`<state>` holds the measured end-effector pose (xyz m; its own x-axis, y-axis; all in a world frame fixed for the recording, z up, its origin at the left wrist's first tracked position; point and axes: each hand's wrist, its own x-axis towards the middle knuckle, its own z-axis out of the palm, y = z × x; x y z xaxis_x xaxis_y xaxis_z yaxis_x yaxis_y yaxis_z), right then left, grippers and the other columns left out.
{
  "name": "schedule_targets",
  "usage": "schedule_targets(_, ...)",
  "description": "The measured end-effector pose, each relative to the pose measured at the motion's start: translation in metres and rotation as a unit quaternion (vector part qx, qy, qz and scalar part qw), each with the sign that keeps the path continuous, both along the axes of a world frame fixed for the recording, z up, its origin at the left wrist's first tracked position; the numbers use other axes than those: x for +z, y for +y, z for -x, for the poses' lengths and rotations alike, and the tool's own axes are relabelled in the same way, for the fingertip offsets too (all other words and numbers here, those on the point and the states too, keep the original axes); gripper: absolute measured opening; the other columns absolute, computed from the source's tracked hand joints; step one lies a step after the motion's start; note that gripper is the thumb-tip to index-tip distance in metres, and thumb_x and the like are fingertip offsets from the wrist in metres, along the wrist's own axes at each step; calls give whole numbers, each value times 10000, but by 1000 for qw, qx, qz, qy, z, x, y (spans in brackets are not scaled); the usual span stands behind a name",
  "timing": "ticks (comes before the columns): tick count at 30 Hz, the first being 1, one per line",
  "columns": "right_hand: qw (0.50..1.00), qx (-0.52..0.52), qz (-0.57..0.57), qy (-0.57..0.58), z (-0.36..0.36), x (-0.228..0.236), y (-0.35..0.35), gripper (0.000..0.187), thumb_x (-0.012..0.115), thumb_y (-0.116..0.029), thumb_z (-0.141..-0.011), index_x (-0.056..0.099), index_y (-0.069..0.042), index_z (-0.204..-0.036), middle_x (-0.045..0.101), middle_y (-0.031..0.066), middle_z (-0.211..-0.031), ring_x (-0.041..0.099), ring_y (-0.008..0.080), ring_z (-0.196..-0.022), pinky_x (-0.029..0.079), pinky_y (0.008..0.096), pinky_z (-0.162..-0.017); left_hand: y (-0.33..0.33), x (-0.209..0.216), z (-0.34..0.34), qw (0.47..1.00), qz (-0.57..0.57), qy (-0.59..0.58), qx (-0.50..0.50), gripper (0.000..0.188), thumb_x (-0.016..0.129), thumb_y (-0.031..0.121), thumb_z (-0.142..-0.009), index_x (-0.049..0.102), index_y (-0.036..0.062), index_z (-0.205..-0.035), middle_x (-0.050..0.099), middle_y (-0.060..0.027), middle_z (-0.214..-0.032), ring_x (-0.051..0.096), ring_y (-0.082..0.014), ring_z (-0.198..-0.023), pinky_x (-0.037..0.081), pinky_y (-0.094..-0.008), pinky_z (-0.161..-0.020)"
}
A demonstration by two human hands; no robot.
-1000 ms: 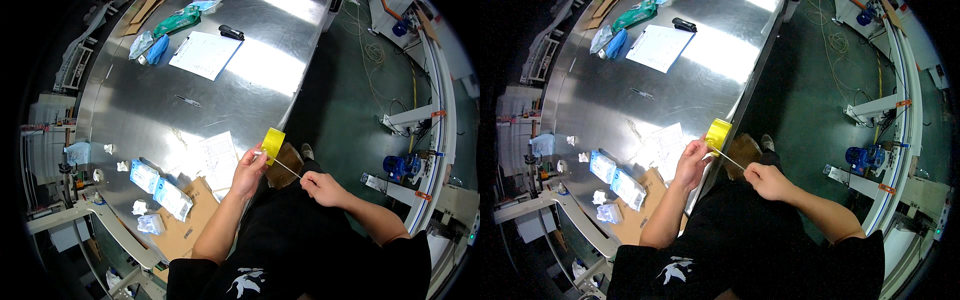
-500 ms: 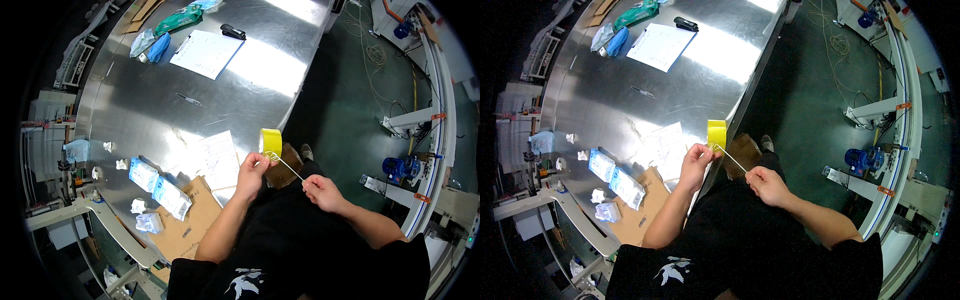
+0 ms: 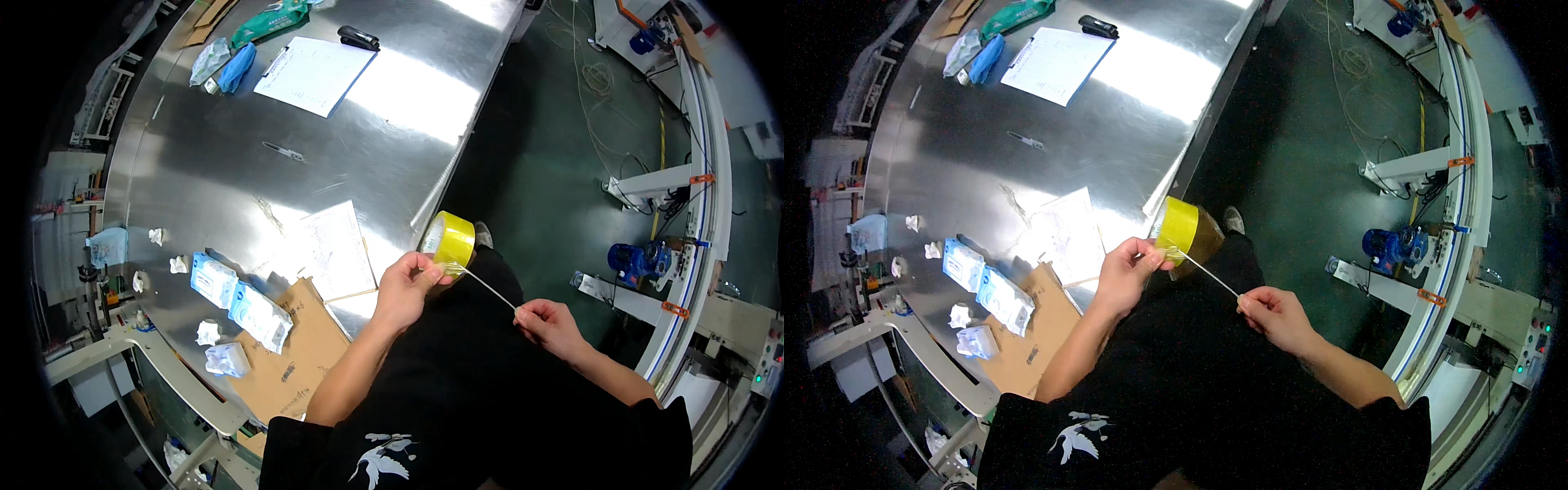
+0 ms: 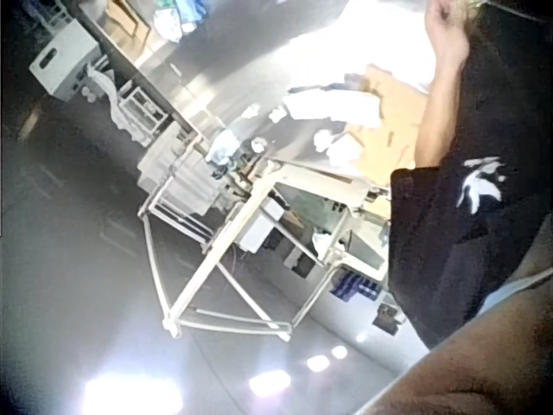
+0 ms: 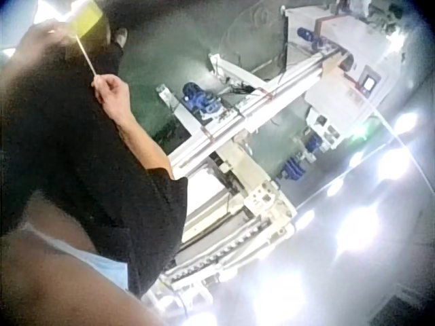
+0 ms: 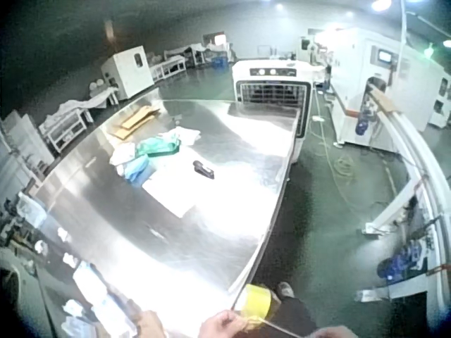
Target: The person repeatedly folds large white sheets on a curved metal surface, aligning edges and smoothing creases. The person then moves to a table and handles a roll of yellow tape, pulling a strip and placing the roll back.
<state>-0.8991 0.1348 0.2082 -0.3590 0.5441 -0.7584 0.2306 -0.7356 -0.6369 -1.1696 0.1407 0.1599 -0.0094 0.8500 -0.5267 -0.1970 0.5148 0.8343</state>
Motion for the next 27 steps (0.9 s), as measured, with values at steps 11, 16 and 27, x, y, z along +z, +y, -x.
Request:
schedule_targets(11,926,-342,74,-143,-103,-19,-52,231,522,-299,-973,475,-158,-795,423,-65,-575,392,65,-443,308,213,-387,-34,14,93,973,-43,201,101,123,536,47,-945,500,15,-832,644,-167,-1055,672,-188,-885,535,-280,-792)
schedule_targets(16,958,-203,-141,-142,-51,-37,7,195,586,-283,-953,544,-107,-880,461,-67,-639,433,38,-525,344,199,-465,-5,34,104,994,-78,30,70,109,577,103,-952,527,55,-868,586,-144,-1234,634,-196,-1014,438,-317,-970)
schedule_targets(27,891,144,-423,82,99,-33,103,697,799,-94,-708,445,-48,-1307,607,94,-1055,610,136,-773,503,278,-689,-25,46,64,958,-128,-255,-18,106,665,148,-875,575,93,-882,421,-255,-1405,555,-297,-1199,353,-442,-1059)
